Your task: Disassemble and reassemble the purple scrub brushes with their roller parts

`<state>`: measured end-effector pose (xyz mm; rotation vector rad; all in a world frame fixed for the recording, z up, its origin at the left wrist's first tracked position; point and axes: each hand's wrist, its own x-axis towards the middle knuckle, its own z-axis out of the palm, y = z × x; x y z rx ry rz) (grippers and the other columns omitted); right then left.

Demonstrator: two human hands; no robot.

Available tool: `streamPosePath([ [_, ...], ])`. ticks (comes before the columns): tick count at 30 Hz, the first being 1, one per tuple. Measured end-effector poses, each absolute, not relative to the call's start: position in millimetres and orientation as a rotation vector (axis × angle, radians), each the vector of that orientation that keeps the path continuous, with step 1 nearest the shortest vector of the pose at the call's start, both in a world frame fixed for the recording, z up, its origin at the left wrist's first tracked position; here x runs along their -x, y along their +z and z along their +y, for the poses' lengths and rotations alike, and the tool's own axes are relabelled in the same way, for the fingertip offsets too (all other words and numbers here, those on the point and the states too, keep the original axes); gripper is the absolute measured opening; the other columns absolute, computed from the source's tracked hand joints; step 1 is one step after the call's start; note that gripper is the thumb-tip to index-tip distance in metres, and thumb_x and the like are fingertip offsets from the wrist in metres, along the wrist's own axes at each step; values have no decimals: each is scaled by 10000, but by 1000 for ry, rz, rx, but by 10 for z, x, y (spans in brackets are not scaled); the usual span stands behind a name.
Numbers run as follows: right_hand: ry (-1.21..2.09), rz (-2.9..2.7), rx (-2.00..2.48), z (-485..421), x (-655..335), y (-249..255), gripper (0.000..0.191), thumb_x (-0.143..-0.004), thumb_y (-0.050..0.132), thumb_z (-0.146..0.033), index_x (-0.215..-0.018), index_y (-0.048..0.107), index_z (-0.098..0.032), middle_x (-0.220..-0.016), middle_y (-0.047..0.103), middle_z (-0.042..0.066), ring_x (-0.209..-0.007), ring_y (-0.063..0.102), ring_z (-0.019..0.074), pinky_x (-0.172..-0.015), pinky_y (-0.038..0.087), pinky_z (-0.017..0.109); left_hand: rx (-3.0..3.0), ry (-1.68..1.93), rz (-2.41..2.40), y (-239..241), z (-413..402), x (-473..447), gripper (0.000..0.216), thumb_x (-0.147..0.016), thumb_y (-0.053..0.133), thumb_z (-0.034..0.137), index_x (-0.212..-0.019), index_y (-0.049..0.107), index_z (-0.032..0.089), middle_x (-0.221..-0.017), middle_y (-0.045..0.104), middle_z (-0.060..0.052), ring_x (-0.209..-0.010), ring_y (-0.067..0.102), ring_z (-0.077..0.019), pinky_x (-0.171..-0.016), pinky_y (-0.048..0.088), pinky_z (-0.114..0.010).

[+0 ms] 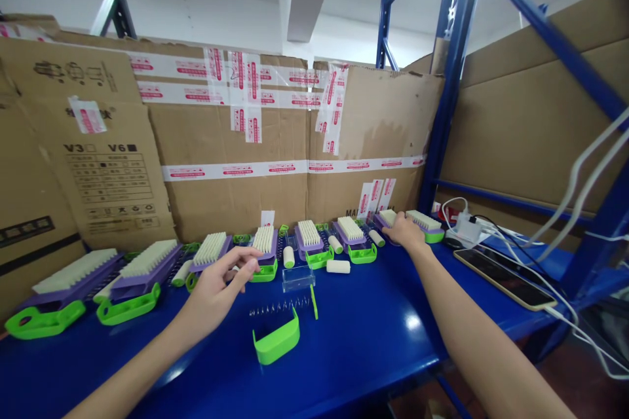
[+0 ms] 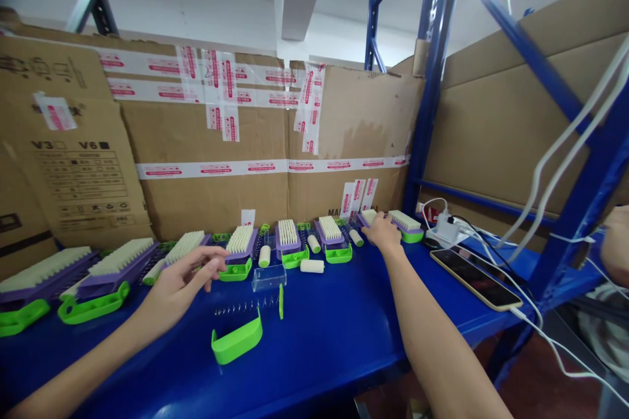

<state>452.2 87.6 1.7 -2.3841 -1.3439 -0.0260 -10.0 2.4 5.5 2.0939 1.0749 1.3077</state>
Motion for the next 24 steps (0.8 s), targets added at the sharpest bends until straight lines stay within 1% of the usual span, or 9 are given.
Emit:
streamPosePath([
  [6,16,-1400,2378,916,-4565,-24,642,-996,651,-485,-1471,505,-78,-1503,560,312,-1355,647,449,-1069,524,518,-2120,1267,1143,48,33,123,449,-1029,577,624,-1161,728,222,-894,723,-38,-692,653,-171,-634,586,-282],
  [11,33,-1421,2377,955,-4605,-49,666,-1002,640,-494,-1494,496,-69,-1500,577,308,-1371,638,444,-1091,510,507,-2130,1278,1125,71,12,116,466,-1023,572,639,-1140,727,216,-871,713,-32,-664,636,-161,-611,581,-274],
  [15,40,-1425,2377,987,-4631,-71,712,-1008,639,-519,-1524,476,-55,-1547,541,321,-1414,603,441,-1115,492,500,-2146,1273,1131,82,4,125,476,-1022,574,647,-1130,728,210,-865,723,-37,-664,644,-163,-615,587,-276],
  [17,46,-1417,2377,1002,-4639,-77,726,-1030,597,-559,-1532,472,-49,-1562,525,330,-1426,590,452,-1121,484,512,-2154,1270,1141,84,8,132,477,-1020,577,649,-1125,733,210,-868,730,-39,-661,649,-162,-616,590,-275],
  [19,52,-1410,2374,1016,-4647,-80,710,-1068,510,-589,-1526,483,-47,-1560,527,336,-1432,585,450,-1130,475,518,-2158,1269,1144,87,16,136,480,-1017,578,652,-1119,739,212,-877,738,-41,-660,654,-162,-614,593,-275],
  [21,54,-1409,2367,1027,-4654,-81,682,-1100,430,-584,-1514,500,-47,-1550,538,340,-1439,584,438,-1142,464,518,-2159,1270,1145,93,26,134,482,-1014,579,654,-1115,744,212,-884,744,-45,-668,664,-166,-614,599,-276],
  [24,48,-1413,2359,1032,-4662,-81,645,-1121,386,-546,-1507,511,-44,-1541,546,345,-1441,586,427,-1154,453,518,-2165,1270,1148,103,38,128,481,-1010,581,652,-1108,750,213,-867,747,-46,-666,673,-172,-606,605,-277],
])
